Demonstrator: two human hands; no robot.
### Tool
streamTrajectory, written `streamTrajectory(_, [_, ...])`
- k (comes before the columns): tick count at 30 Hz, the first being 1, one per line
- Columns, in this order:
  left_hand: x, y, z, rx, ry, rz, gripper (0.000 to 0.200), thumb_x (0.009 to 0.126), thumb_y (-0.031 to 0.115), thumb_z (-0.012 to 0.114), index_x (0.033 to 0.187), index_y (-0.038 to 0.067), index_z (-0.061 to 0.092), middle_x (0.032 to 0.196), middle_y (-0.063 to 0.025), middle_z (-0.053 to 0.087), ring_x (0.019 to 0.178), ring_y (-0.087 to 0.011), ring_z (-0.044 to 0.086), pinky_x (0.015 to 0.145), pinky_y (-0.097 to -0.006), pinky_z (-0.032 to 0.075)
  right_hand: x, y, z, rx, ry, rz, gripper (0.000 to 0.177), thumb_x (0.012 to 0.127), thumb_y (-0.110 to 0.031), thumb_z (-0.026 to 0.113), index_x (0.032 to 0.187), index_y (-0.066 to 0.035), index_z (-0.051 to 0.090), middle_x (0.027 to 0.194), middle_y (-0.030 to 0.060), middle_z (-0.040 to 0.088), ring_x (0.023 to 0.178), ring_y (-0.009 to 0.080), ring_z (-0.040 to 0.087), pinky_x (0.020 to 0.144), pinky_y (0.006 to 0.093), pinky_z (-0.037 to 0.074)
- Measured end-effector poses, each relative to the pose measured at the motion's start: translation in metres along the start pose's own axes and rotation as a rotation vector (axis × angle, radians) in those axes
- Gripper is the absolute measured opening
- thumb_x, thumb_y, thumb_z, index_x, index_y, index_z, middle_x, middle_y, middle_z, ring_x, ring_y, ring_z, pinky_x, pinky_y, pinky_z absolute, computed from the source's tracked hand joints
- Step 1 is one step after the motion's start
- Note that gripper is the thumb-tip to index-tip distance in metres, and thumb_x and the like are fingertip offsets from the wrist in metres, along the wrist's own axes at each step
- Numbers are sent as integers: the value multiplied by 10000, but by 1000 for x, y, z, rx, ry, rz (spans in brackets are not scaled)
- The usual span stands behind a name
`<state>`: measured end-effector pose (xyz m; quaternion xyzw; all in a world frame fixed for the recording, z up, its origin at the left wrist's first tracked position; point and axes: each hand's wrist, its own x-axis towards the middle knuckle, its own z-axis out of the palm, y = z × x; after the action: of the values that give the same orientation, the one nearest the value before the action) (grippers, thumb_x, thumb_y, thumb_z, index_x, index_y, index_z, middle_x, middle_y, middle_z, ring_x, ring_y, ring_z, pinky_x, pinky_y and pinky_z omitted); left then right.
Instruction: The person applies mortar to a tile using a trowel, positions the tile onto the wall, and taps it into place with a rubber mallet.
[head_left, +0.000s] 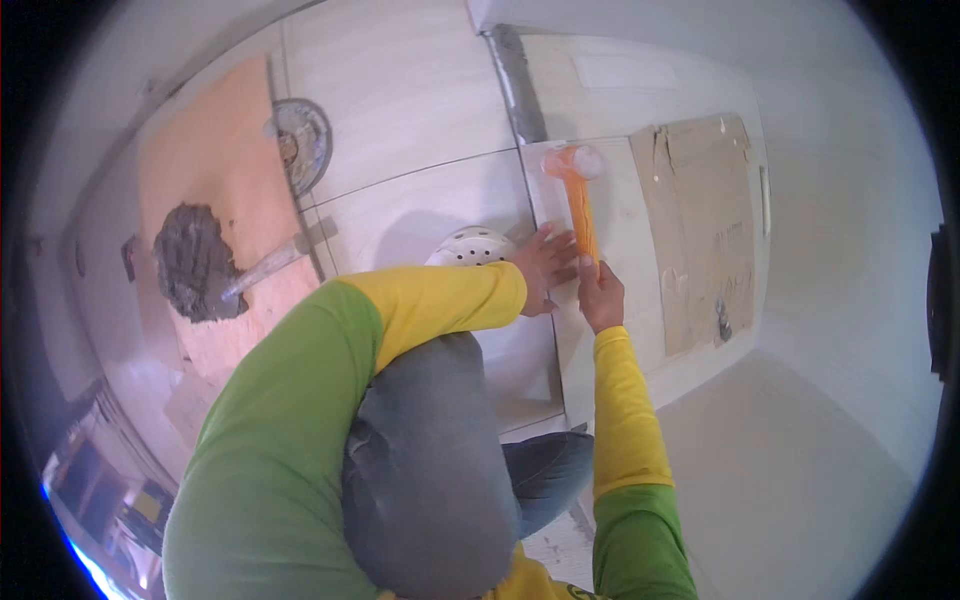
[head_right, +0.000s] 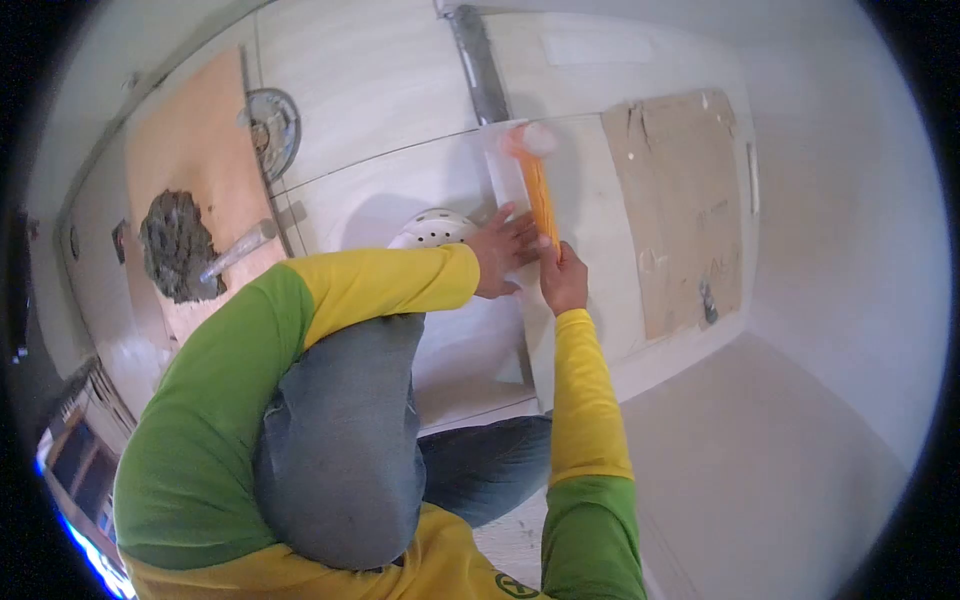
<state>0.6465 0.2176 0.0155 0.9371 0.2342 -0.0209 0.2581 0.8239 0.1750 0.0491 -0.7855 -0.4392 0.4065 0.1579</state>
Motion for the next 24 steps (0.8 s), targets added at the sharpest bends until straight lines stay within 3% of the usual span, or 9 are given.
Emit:
streamTrajectory(2, [-1, 1, 1, 7, 10, 22, 795, 868, 568, 559, 1511, 148, 355, 1571, -125, 287, 1493, -354, 106, 1180, -596, -16, -2, -3, -1, -150, 16, -69, 643, 941, -599, 502, 882, 29, 626, 733, 210, 627, 680, 337, 605, 668, 416, 479])
streamTrajectory(5, [-1, 3, -8, 13, -19, 26, 776, 873, 573, 545, 1497, 141, 383, 1561, -130, 304, 1486, -361, 121, 1174, -610, 1, -1, -11, -4, -137, -8, -46, 650, 929, -610, 506, 884, 26, 633, 764, 226, 648, 734, 385, 638, 681, 431, 491])
streamTrajectory(8, [2, 7, -15, 109, -74, 13, 771, 877, 580, 533, 1494, 140, 391, 1557, -132, 310, 1482, -362, 131, 1169, -622, 19, -4, -16, -8, -102, -25, -6, 637, 923, -606, 516, 894, 17, 645, 772, 224, 659, 747, 390, 647, 682, 432, 498])
streamTrajectory(11, [5, 9, -13, 132, -163, -35, 802, 872, 569, 537, 1524, 152, 328, 1598, -124, 232, 1502, -347, 56, 1183, -592, -8, -9, -16, -8, -33, 8, 0, 630, 921, -606, 519, 902, 10, 649, 767, 224, 659, 747, 397, 646, 680, 433, 499])
streamTrajectory(17, [2, 5, -8, 68, -42, -23, 797, 861, 549, 565, 1514, 148, 347, 1595, -125, 241, 1501, -354, 57, 1182, -597, -20, -1, -11, -6, -68, 30, -41, 636, 918, -616, 513, 934, 6, 645, 781, 230, 664, 776, 418, 652, 688, 453, 500])
streamTrajectory(19, [1, 5, -7, 62, 3, -4, 782, 852, 557, 577, 1487, 138, 395, 1548, -129, 322, 1486, -363, 120, 1186, -597, 36, -1, -12, -11, -81, -5, -12, 643, 917, -622, 510, 932, 7, 644, 785, 235, 663, 787, 426, 650, 695, 459, 500])
streamTrajectory(24, [0, 5, -9, 57, -5, -9, 796, 858, 560, 565, 1505, 143, 362, 1573, -127, 277, 1492, -356, 96, 1186, -594, 17, -1, -4, -7, -93, 23, -73, 656, 915, -632, 504, 908, 9, 644, 794, 243, 664, 806, 435, 650, 707, 470, 499])
